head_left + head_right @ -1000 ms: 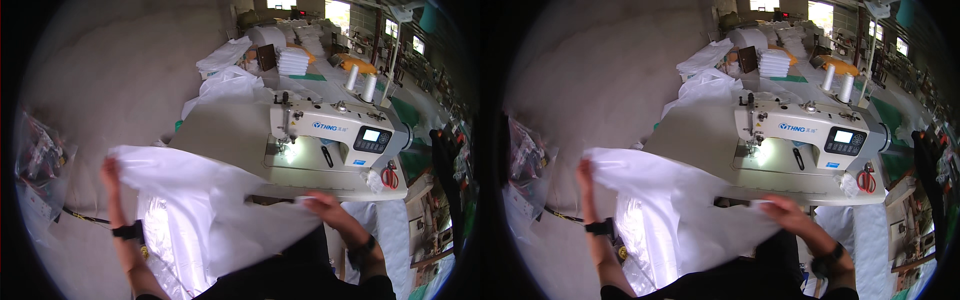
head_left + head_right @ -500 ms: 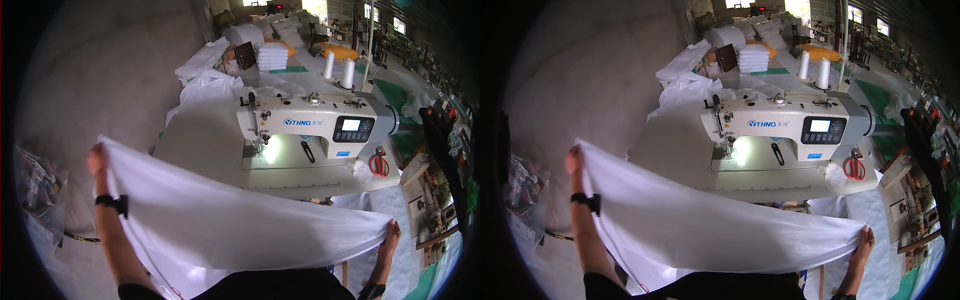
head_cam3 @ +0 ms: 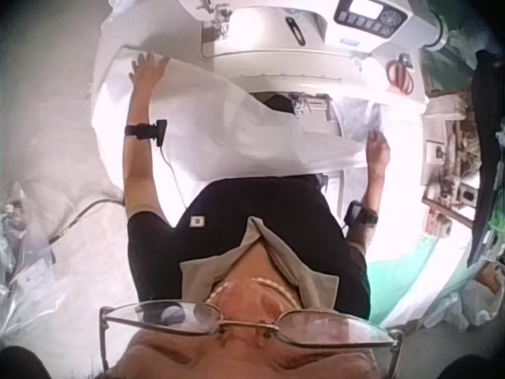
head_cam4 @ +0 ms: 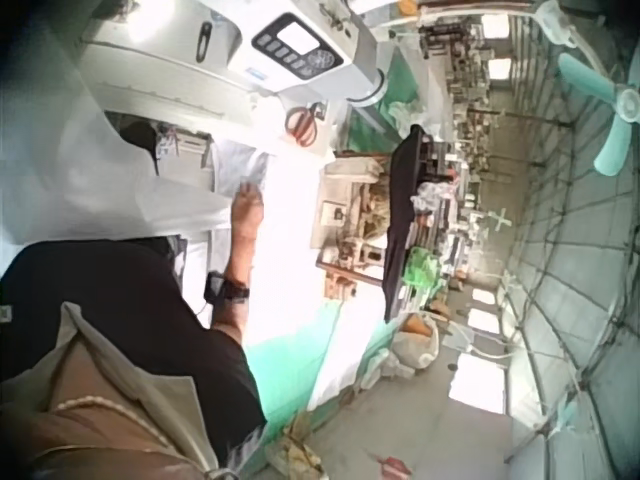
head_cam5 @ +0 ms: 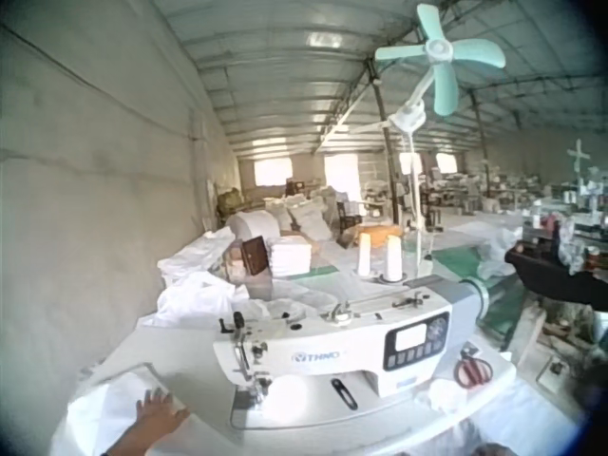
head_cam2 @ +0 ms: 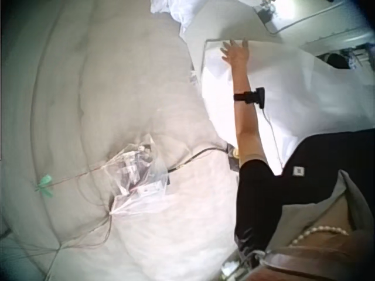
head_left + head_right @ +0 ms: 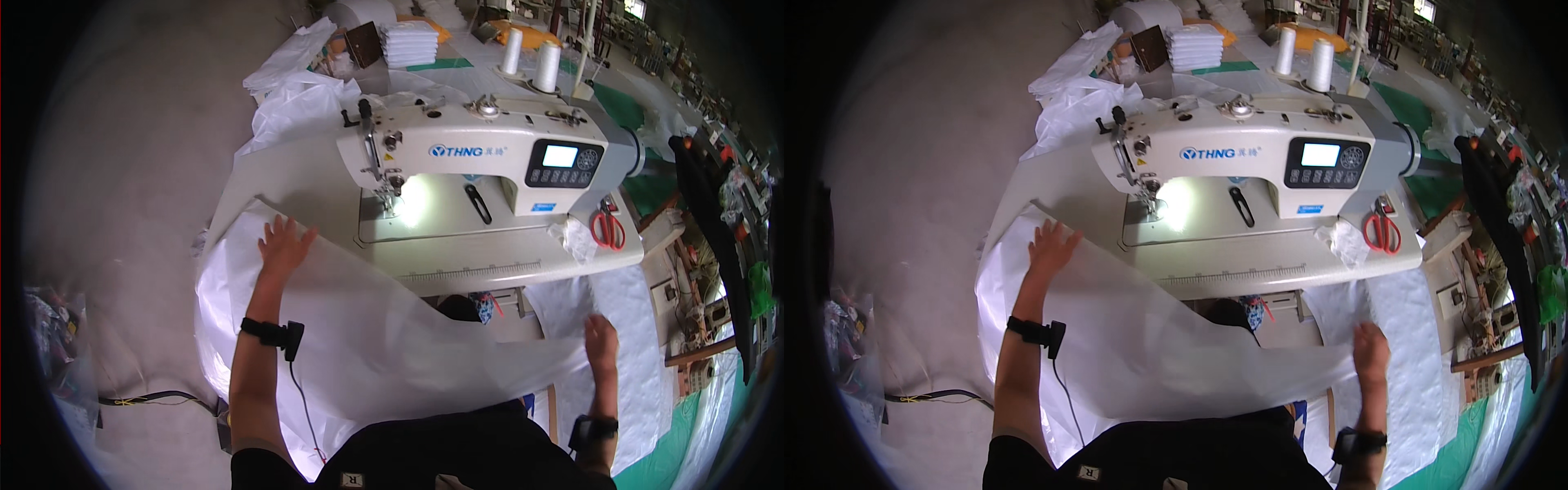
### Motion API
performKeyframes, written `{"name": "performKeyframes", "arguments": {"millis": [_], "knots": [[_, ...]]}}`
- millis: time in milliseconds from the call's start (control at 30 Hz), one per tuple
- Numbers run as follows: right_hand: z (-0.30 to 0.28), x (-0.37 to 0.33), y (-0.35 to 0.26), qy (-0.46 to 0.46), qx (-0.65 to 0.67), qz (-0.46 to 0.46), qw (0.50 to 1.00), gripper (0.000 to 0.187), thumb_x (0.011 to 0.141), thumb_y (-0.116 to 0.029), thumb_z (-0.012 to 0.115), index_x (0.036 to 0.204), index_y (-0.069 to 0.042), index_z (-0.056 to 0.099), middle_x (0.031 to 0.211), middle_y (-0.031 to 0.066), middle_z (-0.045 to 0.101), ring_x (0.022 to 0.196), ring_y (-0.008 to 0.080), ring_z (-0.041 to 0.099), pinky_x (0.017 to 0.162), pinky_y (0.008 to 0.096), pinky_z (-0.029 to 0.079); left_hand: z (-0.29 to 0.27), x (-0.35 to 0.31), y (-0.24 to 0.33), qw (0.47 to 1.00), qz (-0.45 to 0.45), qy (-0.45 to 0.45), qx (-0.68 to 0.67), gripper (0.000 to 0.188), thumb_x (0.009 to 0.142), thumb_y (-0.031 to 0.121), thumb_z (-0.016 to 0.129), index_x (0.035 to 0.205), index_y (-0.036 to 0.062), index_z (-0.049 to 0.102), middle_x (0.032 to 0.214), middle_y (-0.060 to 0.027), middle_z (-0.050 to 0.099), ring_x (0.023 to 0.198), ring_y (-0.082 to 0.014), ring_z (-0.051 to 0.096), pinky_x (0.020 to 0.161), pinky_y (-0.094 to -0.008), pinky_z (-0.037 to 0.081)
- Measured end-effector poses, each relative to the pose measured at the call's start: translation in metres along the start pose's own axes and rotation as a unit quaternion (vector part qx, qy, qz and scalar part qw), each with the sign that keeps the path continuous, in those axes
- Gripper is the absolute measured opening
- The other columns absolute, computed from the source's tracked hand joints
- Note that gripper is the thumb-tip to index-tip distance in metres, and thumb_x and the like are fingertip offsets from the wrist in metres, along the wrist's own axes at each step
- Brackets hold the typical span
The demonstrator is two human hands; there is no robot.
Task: Sewing white synthetic material using an industrial sewing machine.
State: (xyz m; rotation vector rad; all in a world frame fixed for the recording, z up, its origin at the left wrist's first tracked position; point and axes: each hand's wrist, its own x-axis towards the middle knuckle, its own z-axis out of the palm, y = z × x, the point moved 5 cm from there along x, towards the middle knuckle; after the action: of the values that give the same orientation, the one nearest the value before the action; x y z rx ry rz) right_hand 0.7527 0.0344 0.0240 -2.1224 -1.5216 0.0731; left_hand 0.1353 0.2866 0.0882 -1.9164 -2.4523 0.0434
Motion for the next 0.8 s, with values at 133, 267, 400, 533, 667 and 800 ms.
{"name": "performKeyframes", "arguments": {"millis": [133, 267, 400, 533, 667, 800], "knots": [[0.023, 0.028, -0.147, 0.001, 0.176, -0.175, 0.969, 0.017, 0.081, -0.006, 0.059, 0.098, -0.002, 0.064, 0.094, 0.0155, 0.065, 0.083, 0.032, 0.063, 0.072, 0.0376, 0.052, 0.033, -0.016, 0.032, 0.999, 0.027, 0.017, -0.043, 0.075, 0.087, 0.067, 0.031, 0.146, 0.0207, 0.024, 0.152, -0.0125, 0.017, 0.14, -0.0366, 0.012, 0.108, -0.0588, 0.009], [0.082, 0.016, -0.29, -0.133, 0.146, -0.35, 0.916, 0.023, 0.084, -0.016, 0.057, 0.103, -0.005, 0.06, 0.097, 0.012, 0.063, 0.092, 0.0301, 0.059, 0.079, 0.0408, 0.049, 0.044, 0.003, 0.058, 0.997, 0.011, 0.049, -0.058, 0.076, 0.087, 0.066, 0.031, 0.146, 0.0184, 0.023, 0.151, -0.0135, 0.02, 0.139, -0.0367, 0.014, 0.109, -0.0584, 0.01], [0.127, -0.002, -0.356, -0.06, 0.022, -0.47, 0.881, 0.053, 0.088, -0.038, 0.055, 0.124, 0.0, 0.049, 0.129, 0.0197, 0.048, 0.125, 0.0317, 0.042, 0.105, 0.0453, 0.029, 0.051, 0.022, 0.072, 0.997, 0.024, 0.047, -0.049, 0.077, 0.088, 0.065, 0.032, 0.145, 0.0145, 0.024, 0.151, -0.0137, 0.021, 0.139, -0.0368, 0.016, 0.109, -0.0579, 0.012], [0.135, 0.025, -0.319, -0.047, -0.007, -0.44, 0.897, 0.071, 0.085, -0.047, 0.054, 0.132, 0.004, 0.04, 0.137, 0.0198, 0.041, 0.132, 0.0322, 0.034, 0.11, 0.0492, 0.02, 0.037, 0.018, 0.036, 0.974, 0.139, 0.021, -0.177, 0.078, 0.088, 0.065, 0.032, 0.145, 0.0127, 0.024, 0.151, -0.0126, 0.02, 0.139, -0.0357, 0.016, 0.109, -0.0575, 0.011], [0.108, 0.048, -0.261, -0.06, -0.028, -0.428, 0.901, 0.077, 0.079, -0.049, 0.061, 0.131, 0.004, 0.04, 0.138, 0.019, 0.04, 0.133, 0.0317, 0.033, 0.11, 0.0506, 0.02, 0.035, -0.014, -0.064, 0.998, 0.009, -0.053, 0.016, 0.072, 0.089, 0.064, 0.032, 0.146, 0.0206, 0.025, 0.153, -0.0071, 0.019, 0.141, -0.0319, 0.013, 0.11, -0.0562, 0.008], [0.092, 0.043, -0.269, -0.085, -0.014, -0.46, 0.884, 0.077, 0.079, -0.05, 0.062, 0.128, 0.005, 0.043, 0.137, 0.02, 0.04, 0.133, 0.0324, 0.033, 0.11, 0.0515, 0.019, 0.049, -0.036, -0.093, 0.999, 0.013, 0.037, -0.034, 0.065, 0.09, 0.062, 0.031, 0.144, 0.026, 0.029, 0.152, -0.0031, 0.021, 0.141, -0.0281, 0.014, 0.111, -0.0535, 0.008]]}}
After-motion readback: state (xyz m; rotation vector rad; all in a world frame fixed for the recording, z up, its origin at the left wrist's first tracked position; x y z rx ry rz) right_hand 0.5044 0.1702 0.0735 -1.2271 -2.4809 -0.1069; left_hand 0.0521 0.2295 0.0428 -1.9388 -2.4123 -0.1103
